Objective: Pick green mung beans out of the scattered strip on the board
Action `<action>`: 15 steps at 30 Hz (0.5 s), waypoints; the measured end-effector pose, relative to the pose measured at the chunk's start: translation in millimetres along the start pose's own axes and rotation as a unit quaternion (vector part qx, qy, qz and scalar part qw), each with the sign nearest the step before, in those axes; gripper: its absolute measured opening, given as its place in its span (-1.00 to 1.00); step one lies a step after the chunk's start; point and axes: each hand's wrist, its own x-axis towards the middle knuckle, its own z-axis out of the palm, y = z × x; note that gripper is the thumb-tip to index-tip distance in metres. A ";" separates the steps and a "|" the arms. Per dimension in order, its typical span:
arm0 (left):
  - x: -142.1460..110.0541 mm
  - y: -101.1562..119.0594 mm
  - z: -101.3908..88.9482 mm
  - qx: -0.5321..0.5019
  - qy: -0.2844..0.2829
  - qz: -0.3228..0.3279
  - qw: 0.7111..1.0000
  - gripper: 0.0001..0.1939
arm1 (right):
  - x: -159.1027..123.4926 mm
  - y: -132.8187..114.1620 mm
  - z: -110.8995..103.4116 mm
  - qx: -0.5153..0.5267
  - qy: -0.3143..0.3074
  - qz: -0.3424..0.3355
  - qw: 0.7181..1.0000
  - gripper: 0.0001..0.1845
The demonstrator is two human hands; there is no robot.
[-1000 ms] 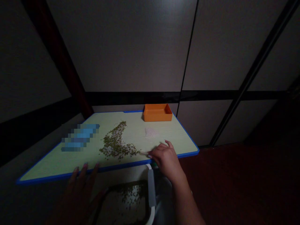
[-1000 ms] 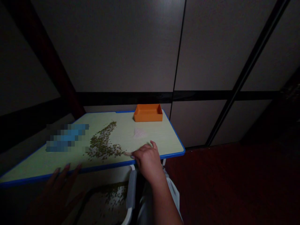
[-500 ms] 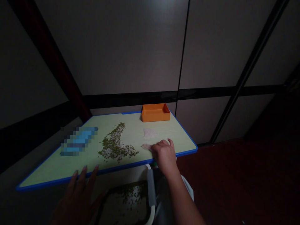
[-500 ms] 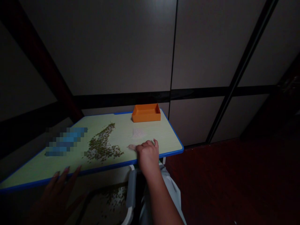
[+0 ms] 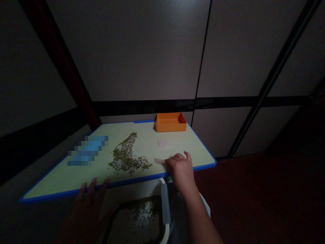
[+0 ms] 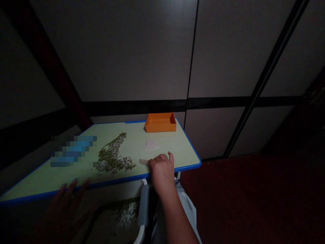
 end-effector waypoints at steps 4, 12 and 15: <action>-1.1 -0.6 3.5 -0.001 0.009 0.008 1.000 -0.20 | 14.3 6.7 6.6 0.005 0.001 0.006 1.000 -0.82; -3.1 -0.6 14.1 -0.026 -0.007 -0.040 0.999 -0.27 | 51.6 13.6 9.5 -0.013 0.009 0.029 0.999 -0.82; -3.6 0.4 13.1 -0.031 -0.002 -0.038 0.999 -0.29 | 63.3 19.6 6.5 0.003 0.028 0.039 0.999 -0.83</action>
